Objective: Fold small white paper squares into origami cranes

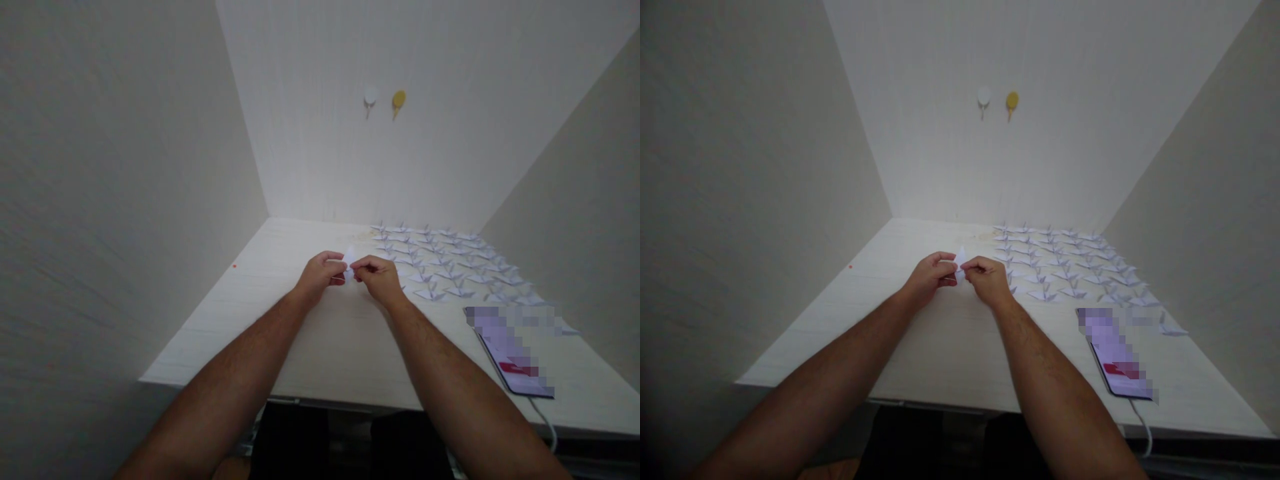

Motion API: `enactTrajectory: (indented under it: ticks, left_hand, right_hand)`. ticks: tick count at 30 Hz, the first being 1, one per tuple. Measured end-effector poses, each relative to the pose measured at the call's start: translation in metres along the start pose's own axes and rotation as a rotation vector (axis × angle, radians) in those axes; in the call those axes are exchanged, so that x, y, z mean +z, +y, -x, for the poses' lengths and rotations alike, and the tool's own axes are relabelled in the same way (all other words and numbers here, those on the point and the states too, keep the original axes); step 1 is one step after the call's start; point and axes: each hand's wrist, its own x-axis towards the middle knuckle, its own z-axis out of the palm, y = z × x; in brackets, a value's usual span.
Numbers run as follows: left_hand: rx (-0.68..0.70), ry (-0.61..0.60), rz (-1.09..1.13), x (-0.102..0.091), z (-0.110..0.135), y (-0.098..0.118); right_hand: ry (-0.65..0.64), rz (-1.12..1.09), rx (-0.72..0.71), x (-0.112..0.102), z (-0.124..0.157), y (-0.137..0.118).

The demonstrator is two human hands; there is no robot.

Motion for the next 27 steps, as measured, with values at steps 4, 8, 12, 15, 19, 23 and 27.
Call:
enactTrajectory:
  ticks: [4, 8, 12, 15, 19, 23, 27]
  left_hand:
    - [0.016, 0.009, 0.016, -0.0008, -0.0018, 0.0000]
    - [0.098, 0.044, 0.009, -0.0025, -0.0040, -0.0016]
    - [0.169, 0.041, -0.049, -0.0033, -0.0050, -0.0029]
    - [0.187, 0.049, -0.078, -0.0031, -0.0052, -0.0030]
    - [0.171, 0.060, -0.056, -0.0025, -0.0051, -0.0027]
    - [0.153, 0.068, -0.056, -0.0024, -0.0054, -0.0020]
    - [0.152, 0.068, -0.082, -0.0018, -0.0058, -0.0008]
  right_hand:
    - [-0.006, -0.069, 0.009, 0.0007, -0.0008, -0.0018]
    - [0.013, -0.226, 0.091, 0.0003, -0.0030, -0.0034]
    - [-0.014, -0.147, 0.108, 0.0004, -0.0039, -0.0015]
    - [-0.025, -0.077, 0.083, 0.0006, -0.0039, 0.0011]
    - [-0.015, -0.039, 0.066, 0.0004, -0.0035, 0.0015]
    - [-0.017, 0.013, 0.038, 0.0002, -0.0038, 0.0010]
    - [-0.010, 0.062, 0.027, 0.0004, -0.0052, 0.0036]
